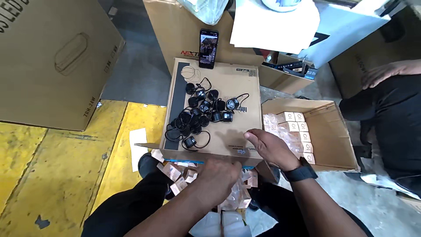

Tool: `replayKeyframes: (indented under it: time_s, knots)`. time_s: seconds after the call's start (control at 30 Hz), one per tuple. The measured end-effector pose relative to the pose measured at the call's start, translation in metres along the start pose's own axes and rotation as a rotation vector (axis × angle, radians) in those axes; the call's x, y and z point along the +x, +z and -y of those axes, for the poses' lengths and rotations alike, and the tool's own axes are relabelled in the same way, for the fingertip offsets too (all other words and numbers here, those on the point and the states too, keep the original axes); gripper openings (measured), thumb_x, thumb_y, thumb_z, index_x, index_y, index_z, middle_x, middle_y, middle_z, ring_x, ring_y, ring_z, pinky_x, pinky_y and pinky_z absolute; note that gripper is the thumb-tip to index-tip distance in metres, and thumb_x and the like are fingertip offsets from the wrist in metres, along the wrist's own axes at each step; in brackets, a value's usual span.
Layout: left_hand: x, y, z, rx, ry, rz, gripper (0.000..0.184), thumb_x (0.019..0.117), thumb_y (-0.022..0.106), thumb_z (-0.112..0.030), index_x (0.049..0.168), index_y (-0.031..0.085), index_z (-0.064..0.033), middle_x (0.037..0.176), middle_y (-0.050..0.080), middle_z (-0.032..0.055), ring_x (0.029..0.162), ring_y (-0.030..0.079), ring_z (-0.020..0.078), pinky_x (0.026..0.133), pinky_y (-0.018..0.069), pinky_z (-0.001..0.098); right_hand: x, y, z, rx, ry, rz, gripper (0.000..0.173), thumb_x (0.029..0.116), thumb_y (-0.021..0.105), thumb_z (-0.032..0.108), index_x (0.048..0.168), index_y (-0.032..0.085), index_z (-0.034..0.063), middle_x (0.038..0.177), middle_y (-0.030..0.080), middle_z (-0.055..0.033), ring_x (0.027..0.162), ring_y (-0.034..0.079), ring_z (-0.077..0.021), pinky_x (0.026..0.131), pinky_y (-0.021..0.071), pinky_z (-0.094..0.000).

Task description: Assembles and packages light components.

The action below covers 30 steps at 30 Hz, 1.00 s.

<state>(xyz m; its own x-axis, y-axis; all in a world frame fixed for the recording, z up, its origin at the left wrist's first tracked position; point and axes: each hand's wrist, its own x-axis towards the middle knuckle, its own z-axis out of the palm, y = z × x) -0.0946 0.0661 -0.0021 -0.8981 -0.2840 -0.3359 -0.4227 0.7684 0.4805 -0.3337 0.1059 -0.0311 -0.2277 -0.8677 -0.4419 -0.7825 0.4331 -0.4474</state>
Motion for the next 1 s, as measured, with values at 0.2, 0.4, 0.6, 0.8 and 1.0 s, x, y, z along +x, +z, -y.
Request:
replayKeyframes:
  time_s: [0.2, 0.4, 0.6, 0.8, 1.0]
  knots:
    - [0.0, -0.005, -0.002, -0.046, 0.031, 0.083, 0.019, 0.0961, 0.058, -0.004, 0.114, 0.065, -0.0033, 0.097, 0.071, 0.0181, 0.091, 0.07, 0.0382, 0.075, 0.0549, 0.0569, 0.092, 0.008, 0.01, -0.221, -0.164, -0.281, 0.061, 0.092, 0.074, 0.027, 0.145, 0.053, 0.0042, 0.142, 0.056, -0.0222, 0.129, 0.054, -0.046, 0.099, 0.047, -0.067]
    - [0.006, -0.008, 0.006, -0.132, 0.011, 0.082, 0.02, 0.0976, 0.058, -0.011, 0.115, 0.066, -0.0048, 0.098, 0.071, 0.0181, 0.096, 0.07, 0.0387, 0.078, 0.0532, 0.061, 0.171, 0.016, 0.01, -0.637, -0.3, -0.088, 0.066, 0.0843, 0.076, 0.004, 0.147, 0.056, 0.0124, 0.147, 0.054, -0.0197, 0.129, 0.054, -0.0452, 0.105, 0.0422, -0.0652]
    - [0.002, -0.03, 0.013, -0.222, -0.108, -0.068, 0.022, 0.0994, 0.056, -0.023, 0.108, 0.065, -0.0045, 0.096, 0.071, 0.0172, 0.094, 0.07, 0.0371, 0.077, 0.0533, 0.0593, 0.106, -0.008, 0.004, 0.236, -0.043, -0.377, 0.071, 0.08, 0.085, 0.019, 0.138, 0.048, -0.0001, 0.123, 0.063, -0.0228, 0.106, 0.067, -0.0367, 0.089, 0.0561, -0.0593]
    - [0.007, -0.042, 0.023, -0.271, -0.319, -0.275, 0.026, 0.102, 0.052, -0.03, 0.107, 0.067, -0.0086, 0.089, 0.07, 0.0123, 0.087, 0.07, 0.0318, 0.074, 0.054, 0.0541, -0.02, -0.011, -0.001, 1.238, -0.009, -0.256, 0.034, 0.1038, 0.051, 0.026, 0.124, 0.061, 0.0003, 0.096, 0.071, -0.014, 0.073, 0.068, -0.0162, 0.061, 0.0578, -0.0282]
    - [0.021, -0.029, 0.026, -0.107, -0.432, -0.396, 0.025, 0.1013, 0.052, -0.027, 0.104, 0.069, -0.0078, 0.087, 0.071, 0.0127, 0.082, 0.072, 0.0326, 0.069, 0.0553, 0.0539, -0.057, -0.001, 0.03, 1.353, -0.167, 0.051, 0.066, 0.0761, 0.087, 0.02, 0.131, 0.058, -0.0028, 0.104, 0.071, -0.0135, 0.082, 0.069, -0.0157, 0.069, 0.0591, -0.0292]
